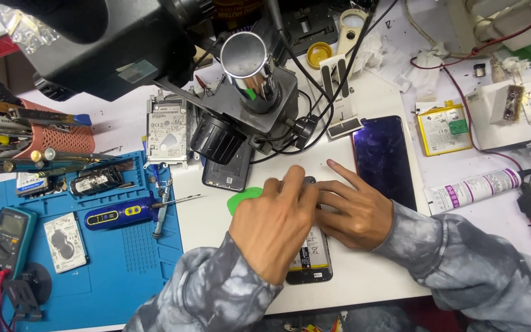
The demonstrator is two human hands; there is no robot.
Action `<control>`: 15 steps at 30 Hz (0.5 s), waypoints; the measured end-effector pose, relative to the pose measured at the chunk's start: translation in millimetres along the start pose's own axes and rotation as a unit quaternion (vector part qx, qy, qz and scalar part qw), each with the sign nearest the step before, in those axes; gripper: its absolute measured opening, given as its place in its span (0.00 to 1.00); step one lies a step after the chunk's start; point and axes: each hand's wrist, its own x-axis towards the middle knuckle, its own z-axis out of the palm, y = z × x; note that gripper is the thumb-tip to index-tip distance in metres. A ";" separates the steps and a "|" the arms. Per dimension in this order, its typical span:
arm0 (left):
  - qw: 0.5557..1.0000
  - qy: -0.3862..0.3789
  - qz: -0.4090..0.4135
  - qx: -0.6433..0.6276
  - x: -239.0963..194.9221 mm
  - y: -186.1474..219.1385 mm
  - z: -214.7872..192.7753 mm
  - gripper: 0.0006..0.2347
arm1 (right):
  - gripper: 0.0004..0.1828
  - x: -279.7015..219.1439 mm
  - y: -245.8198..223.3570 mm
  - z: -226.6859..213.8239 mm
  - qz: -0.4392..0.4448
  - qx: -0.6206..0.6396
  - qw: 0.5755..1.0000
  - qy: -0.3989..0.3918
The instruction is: The person uses a green plastic spudger to pry and lift a small component or ribbon cable near the top edge of a disassembled smartphone. The hands repeatedly insert the tool under the part and gently lever it upward while stabilizing the phone body.
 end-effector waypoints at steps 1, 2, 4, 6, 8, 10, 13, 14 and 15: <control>1.000 0.001 0.003 0.002 0.6 -0.5 0.4 0.04 | 0.07 -0.6 0.9 0.8 0.000 -0.002 1.000 0.003; 1.000 -0.019 0.002 0.000 0.4 -0.4 0.5 0.03 | 0.05 -1.7 0.7 1.7 0.000 -0.009 1.000 0.005; 0.999 -0.039 0.003 -0.003 0.5 -1.4 5.8 0.04 | 0.05 -3.9 0.2 3.8 0.001 -0.016 1.000 0.007; 0.998 -0.019 -0.017 0.050 2.2 -3.8 15.9 0.05 | 0.05 -5.2 0.9 5.5 0.002 -0.026 1.000 0.008; 1.000 -0.018 0.005 0.024 0.0 -2.9 4.0 0.03 | 0.05 -3.6 0.2 4.2 0.000 -0.022 1.000 0.016; 0.999 -0.019 0.028 -0.003 -0.6 -2.4 4.1 0.05 | 0.06 -4.7 0.3 4.6 -0.001 -0.016 1.000 0.023; 0.999 -0.042 -0.014 0.025 0.6 -3.5 12.9 0.06 | 0.05 -6.3 1.8 5.1 -0.011 -0.028 1.000 0.010; 1.000 -0.015 -0.005 0.019 0.4 -4.7 9.6 0.05 | 0.04 -4.9 1.4 4.7 -0.010 -0.020 1.000 0.015; 1.000 0.012 0.004 0.013 0.2 -5.8 6.4 0.06 | 0.04 -3.4 1.1 4.3 -0.008 -0.011 1.000 0.021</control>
